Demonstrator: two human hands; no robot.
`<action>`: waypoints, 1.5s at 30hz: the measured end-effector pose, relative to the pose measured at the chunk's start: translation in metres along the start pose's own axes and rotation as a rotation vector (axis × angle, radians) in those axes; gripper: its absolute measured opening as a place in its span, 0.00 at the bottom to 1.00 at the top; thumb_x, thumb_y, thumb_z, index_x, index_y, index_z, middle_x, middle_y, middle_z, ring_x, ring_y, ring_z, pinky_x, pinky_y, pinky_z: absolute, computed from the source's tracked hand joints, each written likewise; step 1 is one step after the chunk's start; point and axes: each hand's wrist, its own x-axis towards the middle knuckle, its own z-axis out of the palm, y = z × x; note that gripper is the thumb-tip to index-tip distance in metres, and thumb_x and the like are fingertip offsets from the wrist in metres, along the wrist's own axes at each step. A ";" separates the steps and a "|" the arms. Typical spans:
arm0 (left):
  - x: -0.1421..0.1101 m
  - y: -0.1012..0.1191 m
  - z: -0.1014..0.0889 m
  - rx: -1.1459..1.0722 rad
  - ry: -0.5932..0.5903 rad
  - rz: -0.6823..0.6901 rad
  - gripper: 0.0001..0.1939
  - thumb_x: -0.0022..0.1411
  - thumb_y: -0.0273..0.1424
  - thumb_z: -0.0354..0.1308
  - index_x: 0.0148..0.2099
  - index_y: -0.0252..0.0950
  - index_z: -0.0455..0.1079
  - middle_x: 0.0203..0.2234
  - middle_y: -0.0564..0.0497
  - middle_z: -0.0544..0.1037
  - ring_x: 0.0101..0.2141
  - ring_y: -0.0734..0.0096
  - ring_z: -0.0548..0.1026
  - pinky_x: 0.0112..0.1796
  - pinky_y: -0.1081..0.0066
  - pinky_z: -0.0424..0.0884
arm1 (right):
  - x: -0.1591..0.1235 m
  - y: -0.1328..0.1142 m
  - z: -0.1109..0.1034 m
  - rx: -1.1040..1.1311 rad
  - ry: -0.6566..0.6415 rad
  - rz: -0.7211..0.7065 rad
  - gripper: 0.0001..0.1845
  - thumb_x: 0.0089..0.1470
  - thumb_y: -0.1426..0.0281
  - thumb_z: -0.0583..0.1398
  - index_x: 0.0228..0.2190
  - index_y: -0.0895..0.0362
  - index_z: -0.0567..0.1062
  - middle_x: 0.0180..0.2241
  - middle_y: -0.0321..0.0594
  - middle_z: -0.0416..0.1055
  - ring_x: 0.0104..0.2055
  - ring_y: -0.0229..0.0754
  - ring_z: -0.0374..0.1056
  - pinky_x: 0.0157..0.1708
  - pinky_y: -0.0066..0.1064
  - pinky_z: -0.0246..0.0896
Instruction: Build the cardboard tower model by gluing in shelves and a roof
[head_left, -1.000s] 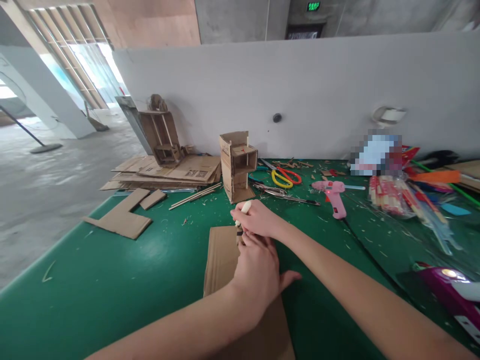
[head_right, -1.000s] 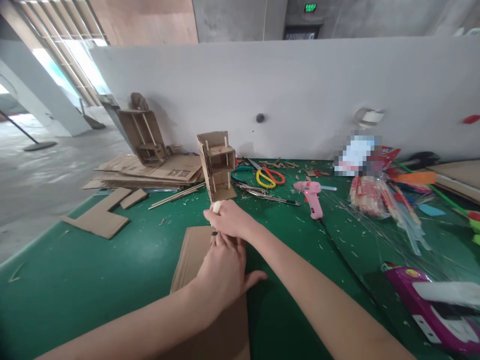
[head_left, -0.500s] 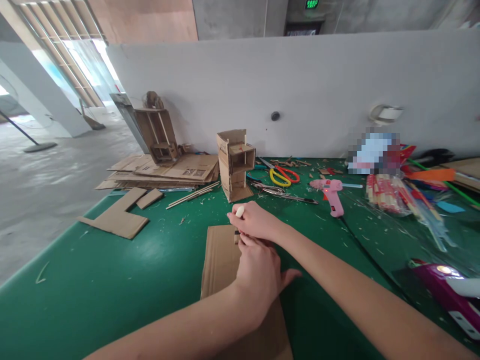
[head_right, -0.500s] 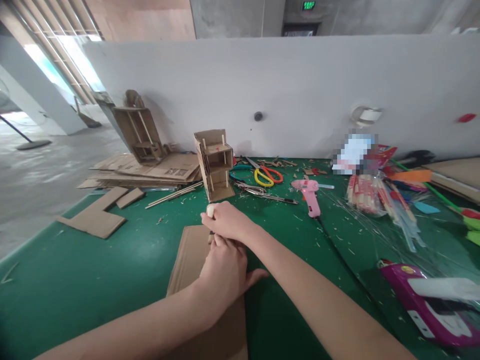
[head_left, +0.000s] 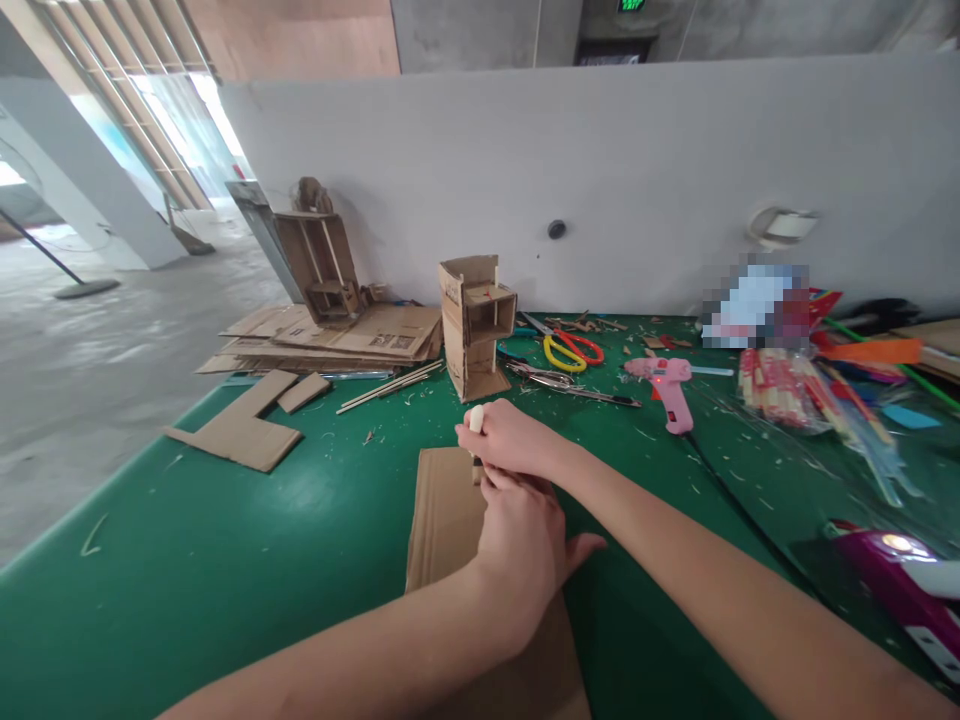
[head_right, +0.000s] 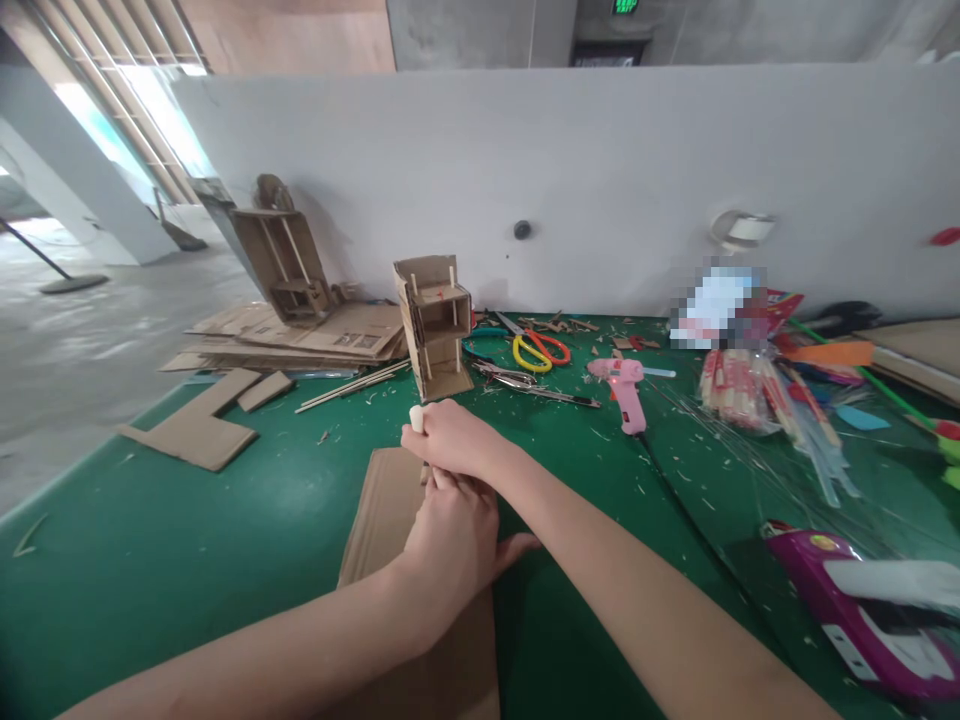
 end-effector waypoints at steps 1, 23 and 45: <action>0.000 0.000 0.000 -0.008 0.000 -0.001 0.52 0.61 0.61 0.37 0.58 0.11 0.64 0.47 0.16 0.72 0.50 0.27 0.71 0.47 0.46 0.69 | 0.000 0.000 0.000 0.007 0.012 -0.003 0.20 0.57 0.67 0.55 0.15 0.55 0.59 0.14 0.30 0.56 0.18 0.32 0.52 0.20 0.28 0.44; -0.035 -0.086 0.034 -0.382 0.230 0.113 0.15 0.69 0.34 0.45 0.47 0.34 0.72 0.43 0.42 0.75 0.46 0.56 0.74 0.43 0.56 0.77 | -0.062 0.055 0.012 -0.246 0.240 -0.253 0.15 0.62 0.73 0.54 0.49 0.59 0.72 0.44 0.48 0.76 0.45 0.48 0.68 0.45 0.39 0.63; 0.001 -0.119 0.067 -0.683 0.329 0.151 0.21 0.69 0.36 0.45 0.57 0.37 0.70 0.61 0.41 0.66 0.63 0.57 0.60 0.59 0.55 0.64 | -0.059 0.058 -0.002 -0.025 0.421 -0.111 0.14 0.63 0.60 0.52 0.38 0.55 0.72 0.29 0.40 0.73 0.33 0.44 0.67 0.35 0.36 0.59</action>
